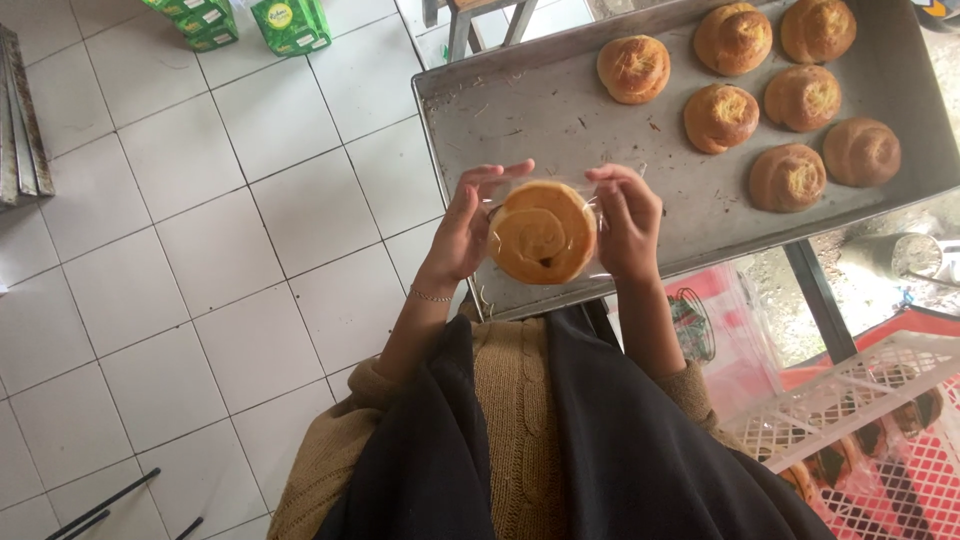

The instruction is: The person picks up individual bread buns from a metal tray, inserts each one into a plastic bag, and places the bagged bread into a plastic crate alongside pre-packaged sandwiches.

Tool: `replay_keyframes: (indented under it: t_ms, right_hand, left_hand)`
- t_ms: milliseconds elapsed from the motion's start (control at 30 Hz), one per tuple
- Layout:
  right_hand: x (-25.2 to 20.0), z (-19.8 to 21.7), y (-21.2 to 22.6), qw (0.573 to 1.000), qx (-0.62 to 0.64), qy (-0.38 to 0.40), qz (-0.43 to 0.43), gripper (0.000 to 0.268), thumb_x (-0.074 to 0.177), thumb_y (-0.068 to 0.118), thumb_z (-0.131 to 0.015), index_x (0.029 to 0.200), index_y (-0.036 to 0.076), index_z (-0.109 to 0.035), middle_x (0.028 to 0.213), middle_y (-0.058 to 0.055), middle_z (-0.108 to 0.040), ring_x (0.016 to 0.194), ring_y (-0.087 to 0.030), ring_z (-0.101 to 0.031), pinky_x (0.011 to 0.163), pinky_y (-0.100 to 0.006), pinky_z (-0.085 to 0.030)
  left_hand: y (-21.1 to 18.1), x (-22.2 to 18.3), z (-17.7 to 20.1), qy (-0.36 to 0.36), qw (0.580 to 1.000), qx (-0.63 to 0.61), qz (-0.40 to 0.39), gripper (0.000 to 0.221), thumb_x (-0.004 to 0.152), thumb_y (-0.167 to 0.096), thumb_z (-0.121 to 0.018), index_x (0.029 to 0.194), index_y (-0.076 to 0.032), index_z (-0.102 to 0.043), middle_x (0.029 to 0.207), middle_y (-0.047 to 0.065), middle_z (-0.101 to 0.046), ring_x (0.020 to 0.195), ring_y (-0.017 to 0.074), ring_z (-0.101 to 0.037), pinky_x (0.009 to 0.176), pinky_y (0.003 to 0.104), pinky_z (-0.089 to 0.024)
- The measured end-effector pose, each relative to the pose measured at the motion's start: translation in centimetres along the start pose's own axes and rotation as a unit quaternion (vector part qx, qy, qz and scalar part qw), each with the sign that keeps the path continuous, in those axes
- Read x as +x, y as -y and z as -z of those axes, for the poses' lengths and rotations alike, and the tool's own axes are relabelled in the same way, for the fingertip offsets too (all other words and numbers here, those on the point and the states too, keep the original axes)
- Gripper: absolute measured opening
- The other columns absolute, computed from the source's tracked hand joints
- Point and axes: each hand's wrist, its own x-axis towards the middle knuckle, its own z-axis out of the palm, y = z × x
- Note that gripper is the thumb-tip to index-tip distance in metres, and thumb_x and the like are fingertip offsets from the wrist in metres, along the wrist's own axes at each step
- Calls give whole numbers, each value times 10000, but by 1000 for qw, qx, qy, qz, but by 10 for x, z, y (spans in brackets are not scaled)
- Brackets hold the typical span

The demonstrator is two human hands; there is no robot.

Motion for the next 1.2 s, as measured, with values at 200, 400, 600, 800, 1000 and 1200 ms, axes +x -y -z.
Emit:
replay_keyframes:
  t_ms: [200, 400, 600, 800, 1000, 1200]
  right_hand:
    - [-5, 6, -4, 981, 179, -41, -59, 32, 1108, 84, -536, 1098, 64, -559, 995, 18, -567, 861, -44, -528, 742, -196, -444]
    - [-8, 1, 7, 970, 237, 4, -49, 53, 1124, 102, -467, 1098, 98, -513, 867, 33, -536, 690, -27, -446, 588, -185, -357]
    - [-9, 2, 3, 963, 261, -11, -72, 83, 1050, 56, -414, 994, 94, -460, 780, 53, -428, 623, -25, -354, 538, -189, -294]
    - [-6, -1, 11, 972, 219, -16, -81, 123, 1010, 116, -359, 923, 99, -445, 765, 9, -443, 593, -70, -374, 541, -233, -299]
    - [-8, 11, 4, 980, 181, 25, -73, 171, 1038, 12, -548, 942, 101, -437, 778, 26, -459, 684, -66, -409, 658, -215, -362]
    - [-7, 0, 28, 994, 88, 24, -68, 165, 1019, -23, -559, 1076, 99, -463, 971, 7, -531, 850, -86, -550, 746, -245, -483]
  left_hand:
    - [14, 1, 6, 35, 997, -70, -17, 353, 1122, -453, -480, 1150, -104, -522, 1688, 207, -360, 1423, 389, -503, 1105, 465, -558]
    - [0, 4, -3, 80, 996, 19, -26, 383, 1134, -454, -464, 1056, -81, -511, 1590, 257, -425, 1434, 358, -468, 1116, 428, -527]
    - [-16, 6, -20, 147, 981, -125, 1, 352, 1004, -365, -587, 927, -26, -528, 1533, 210, -464, 1449, 339, -503, 1150, 472, -550]
    - [8, -6, -1, 18, 997, 71, 2, 269, 1023, -95, -687, 852, -112, -481, 1489, 184, -514, 1391, 311, -556, 1136, 437, -575]
    - [11, -5, -2, -2, 999, 19, 30, 194, 956, 1, -718, 971, -106, -557, 1506, 171, -526, 1374, 337, -567, 1057, 434, -602]
    - [10, -5, 3, 15, 997, 54, 60, 567, 1001, -265, -731, 1503, -98, -529, 1558, 137, -527, 1510, 299, -453, 1258, 429, -496]
